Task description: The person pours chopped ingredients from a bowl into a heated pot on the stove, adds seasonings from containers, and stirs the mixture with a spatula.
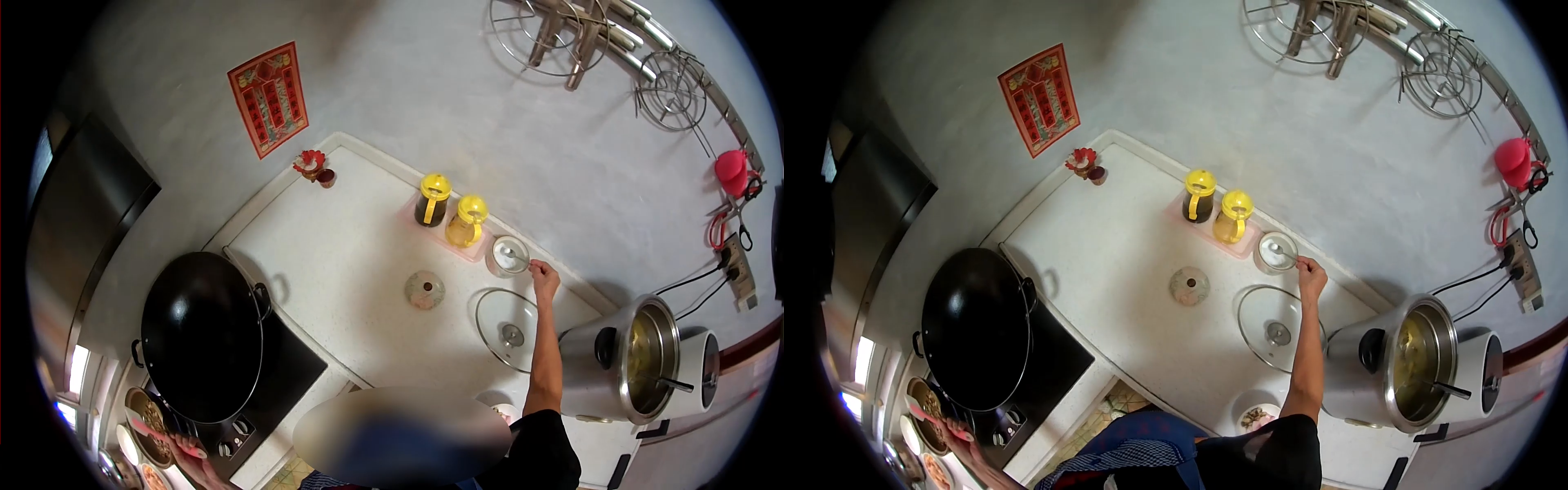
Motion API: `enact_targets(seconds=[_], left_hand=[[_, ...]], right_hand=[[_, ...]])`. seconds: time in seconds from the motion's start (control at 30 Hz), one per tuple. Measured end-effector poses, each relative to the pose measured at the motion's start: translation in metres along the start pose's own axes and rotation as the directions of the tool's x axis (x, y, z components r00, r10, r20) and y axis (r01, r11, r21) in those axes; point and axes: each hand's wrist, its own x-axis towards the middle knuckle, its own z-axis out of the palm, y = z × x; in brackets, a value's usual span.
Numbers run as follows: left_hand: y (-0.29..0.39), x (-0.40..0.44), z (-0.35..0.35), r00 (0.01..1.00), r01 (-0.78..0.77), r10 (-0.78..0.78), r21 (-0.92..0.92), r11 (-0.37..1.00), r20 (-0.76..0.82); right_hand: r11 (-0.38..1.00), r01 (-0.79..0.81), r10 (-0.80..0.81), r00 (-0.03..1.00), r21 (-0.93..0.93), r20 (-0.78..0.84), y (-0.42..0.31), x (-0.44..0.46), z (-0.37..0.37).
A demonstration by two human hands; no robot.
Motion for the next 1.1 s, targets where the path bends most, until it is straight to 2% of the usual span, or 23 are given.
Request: enact_targets(seconds=[0.03, 0.07, 0.13, 0.17, 0.2, 0.23, 0.27, 0.3, 0.33, 0.43, 0.53, 0.63, 0.7, 0.8, 0.83, 0.93, 1.0, 1.03, 1.07, 1.1], left_hand=[[-0.001, -0.002, -0.001, 0.999, 0.000, -0.001, -0.020, 1.000, -0.045], [-0.001, -0.002, -0.007, 1.000, -0.003, 0.003, -0.027, 1.000, -0.011], [0.002, -0.007, -0.019, 0.970, 0.078, -0.062, -0.061, 0.995, 0.235], [0.001, -0.015, -0.015, 1.000, -0.012, 0.012, 0.041, 0.999, -0.003], [-0.004, -0.033, 0.030, 0.975, -0.066, 0.073, 0.042, 0.997, -0.209], [0.001, -0.032, 0.005, 0.999, -0.013, 0.010, -0.091, 0.996, -0.033], [0.004, -0.039, 0.017, 0.990, -0.049, 0.046, -0.017, 0.999, -0.131], [0.007, -0.045, 0.029, 0.986, -0.056, 0.061, 0.038, 0.998, -0.154], [0.011, -0.048, 0.024, 0.994, -0.044, 0.041, -0.031, 0.999, -0.102], [0.030, -0.064, 0.019, 0.986, -0.049, 0.042, -0.038, 0.998, -0.160], [0.054, -0.084, 0.002, 0.979, -0.037, 0.022, -0.070, 0.997, -0.202], [0.077, -0.106, -0.024, 0.978, -0.017, 0.010, -0.035, 0.999, -0.206], [0.092, -0.122, -0.037, 0.979, -0.007, -0.005, -0.056, 0.998, -0.203], [0.111, -0.143, -0.057, 0.972, -0.001, -0.015, -0.067, 0.998, -0.235], [0.116, -0.150, -0.065, 0.966, 0.022, -0.036, -0.058, 0.998, -0.257], [0.130, -0.165, -0.084, 0.964, 0.006, -0.018, -0.046, 0.999, -0.265], [0.137, -0.170, -0.094, 0.963, -0.012, 0.004, -0.030, 0.999, -0.271], [0.139, -0.172, -0.099, 0.960, -0.006, -0.002, -0.025, 1.000, -0.281], [0.143, -0.173, -0.103, 0.957, 0.005, -0.010, -0.020, 1.000, -0.290], [0.145, -0.174, -0.105, 0.956, 0.006, -0.012, -0.021, 1.000, -0.293]], right_hand=[[0.998, -0.036, 0.034, 0.998, 0.048, 0.048, -0.002, 0.000, -0.006], [0.993, -0.071, 0.061, 0.993, 0.097, 0.105, -0.005, 0.000, -0.011], [0.994, -0.043, 0.024, 0.983, 0.101, 0.181, -0.023, -0.004, -0.024], [0.981, -0.123, 0.085, 0.968, 0.153, 0.235, -0.049, -0.013, -0.029], [0.958, -0.120, 0.027, 0.941, 0.259, 0.338, -0.056, -0.015, -0.031], [0.993, -0.095, 0.067, 0.938, 0.066, 0.341, -0.084, -0.021, -0.035], [0.987, -0.087, 0.030, 0.927, 0.136, 0.374, -0.081, -0.020, -0.029], [0.972, -0.063, -0.035, 0.913, 0.227, 0.406, -0.090, -0.025, -0.022], [0.961, -0.048, -0.084, 0.887, 0.272, 0.453, -0.115, -0.036, -0.016], [0.952, 0.003, -0.183, 0.809, 0.307, 0.558, -0.197, -0.080, 0.014], [0.900, -0.051, -0.271, 0.712, 0.433, 0.647, -0.268, -0.146, 0.046], [0.863, -0.056, -0.385, 0.572, 0.502, 0.724, -0.357, -0.230, 0.075], [0.850, -0.030, -0.461, 0.441, 0.526, 0.770, -0.411, -0.289, 0.098], [0.789, -0.099, -0.578, 0.213, 0.606, 0.788, -0.477, -0.382, 0.137], [0.785, -0.168, -0.582, 0.128, 0.596, 0.803, -0.494, -0.413, 0.150], [0.770, -0.203, -0.620, -0.018, 0.604, 0.784, -0.550, -0.509, 0.175], [0.730, -0.247, -0.669, -0.068, 0.637, 0.740, -0.573, -0.571, 0.198], [0.690, -0.194, -0.718, -0.060, 0.698, 0.693, -0.577, -0.602, 0.213], [0.591, -0.041, -0.806, 0.009, 0.805, 0.592, -0.582, -0.631, 0.216], [0.543, 0.051, -0.839, -0.002, 0.838, 0.544, -0.581, -0.652, 0.229]])
